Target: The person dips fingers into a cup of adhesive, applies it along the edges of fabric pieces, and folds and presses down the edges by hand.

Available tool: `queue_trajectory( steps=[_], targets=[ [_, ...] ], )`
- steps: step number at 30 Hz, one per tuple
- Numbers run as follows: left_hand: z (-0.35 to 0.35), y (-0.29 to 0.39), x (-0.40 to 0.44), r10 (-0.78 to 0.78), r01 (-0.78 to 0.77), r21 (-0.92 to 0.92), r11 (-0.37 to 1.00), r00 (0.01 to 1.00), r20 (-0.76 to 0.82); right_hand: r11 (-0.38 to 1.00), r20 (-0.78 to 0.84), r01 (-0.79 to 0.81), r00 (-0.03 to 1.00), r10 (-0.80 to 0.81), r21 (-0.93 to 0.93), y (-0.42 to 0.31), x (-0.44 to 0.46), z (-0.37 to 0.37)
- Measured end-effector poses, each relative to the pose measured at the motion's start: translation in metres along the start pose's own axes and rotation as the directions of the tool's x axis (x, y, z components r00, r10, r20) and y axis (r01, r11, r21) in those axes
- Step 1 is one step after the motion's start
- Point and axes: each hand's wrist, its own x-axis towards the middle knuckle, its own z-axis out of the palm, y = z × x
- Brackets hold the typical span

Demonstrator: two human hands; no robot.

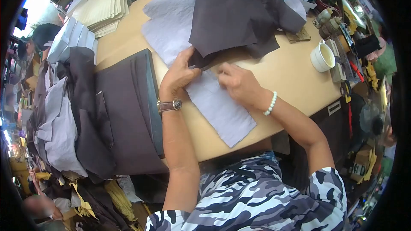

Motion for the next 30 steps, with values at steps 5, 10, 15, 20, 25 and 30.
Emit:
queue_trajectory(
  steps=[5, 10, 15, 20, 25, 30],
  targets=[
    [0.0, 0.006, -0.002, -0.026, 0.026, 0.013, 1.0, 1.0, -0.012, 0.995, -0.108, -0.057, 0.993, 0.048, -0.08, 0.002, 0.017, 0.019],
    [0.0, -0.002, -0.001, 0.028, -0.028, 0.001, 1.0, 1.0, -0.012, 0.998, -0.022, 0.058, 0.998, -0.058, -0.025, 0.008, 0.001, 0.009],
    [-0.002, 0.017, -0.003, -0.047, 0.046, 0.04, 0.998, 0.999, 0.016, 0.979, 0.041, -0.131, 0.991, 0.126, 0.158, 0.018, 0.002, 0.003],
    [0.002, 0.006, -0.002, 0.047, -0.046, 0.013, 0.999, 0.999, -0.024, 0.998, -0.073, -0.051, 0.996, 0.049, -0.021, 0.006, 0.01, 0.014],
    [-0.003, 0.018, -0.002, -0.041, 0.038, 0.038, 0.999, 0.997, 0.069, 0.986, 0.021, -0.045, 0.999, 0.042, 0.157, -0.002, -0.027, -0.017],
    [0.009, 0.018, -0.013, 0.093, -0.006, 0.364, 0.931, 0.971, -0.222, 0.942, -0.377, -0.335, 0.869, 0.322, 0.031, 0.032, -0.084, -0.098]
  ],
)
